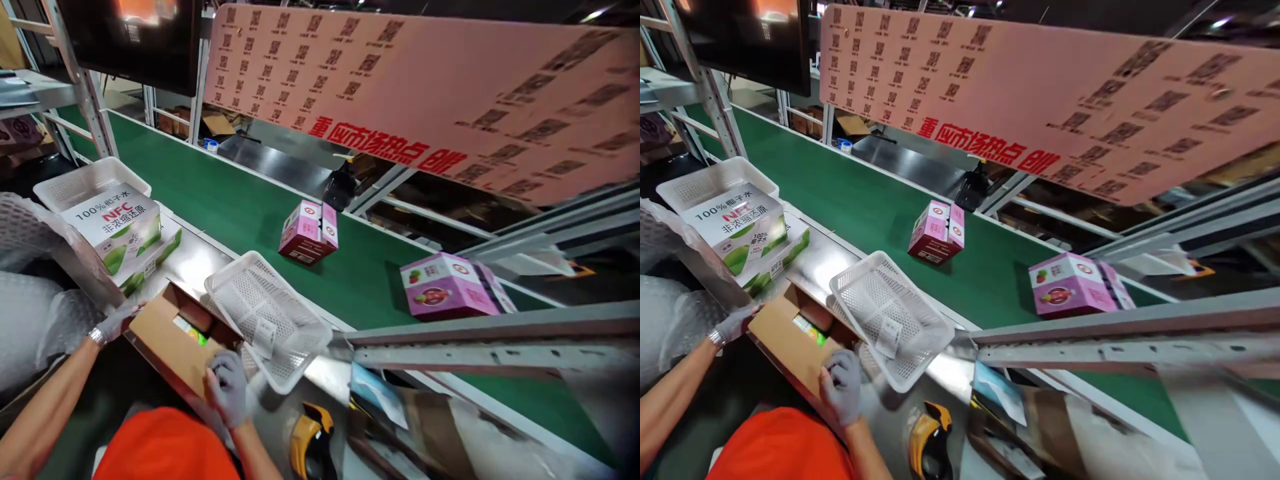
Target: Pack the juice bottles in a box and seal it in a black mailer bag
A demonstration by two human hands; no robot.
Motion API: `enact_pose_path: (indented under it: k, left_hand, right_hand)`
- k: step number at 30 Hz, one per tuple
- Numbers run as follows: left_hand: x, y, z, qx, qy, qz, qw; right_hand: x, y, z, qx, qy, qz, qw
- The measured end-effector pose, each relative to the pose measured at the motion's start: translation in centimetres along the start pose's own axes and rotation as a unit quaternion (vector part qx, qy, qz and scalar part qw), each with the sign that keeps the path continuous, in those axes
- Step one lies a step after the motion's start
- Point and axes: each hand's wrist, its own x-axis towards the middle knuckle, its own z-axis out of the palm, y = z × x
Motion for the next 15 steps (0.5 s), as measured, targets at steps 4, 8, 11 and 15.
enact_pose_path:
  k: [4, 8, 11, 15]
  left_hand:
    - [-0.2, 0.2, 1.0, 0.086, -0.061, -0.031, 0.994]
    - [0.8, 1.3, 3.5, 0.287, -0.033, 0.021, 0.957]
    - [2.9, 2.5, 5.4, 0.348, -0.047, 0.039, 0.936]
    - [6.4, 3.9, 8.1, 0.359, -0.125, 0.080, 0.921]
  right_hand:
    - [-1.1, -0.4, 1.1, -0.108, -0.023, -0.014, 0.994]
    - [-0.4, -1.7, -0.5, -0.193, 0.025, -0.032, 0.980]
    - [2.2, -2.7, -3.1, -0.289, 0.080, -0.060, 0.952]
    - [7.3, -1.8, -5.5, -0.337, 0.023, 0.052, 0.940]
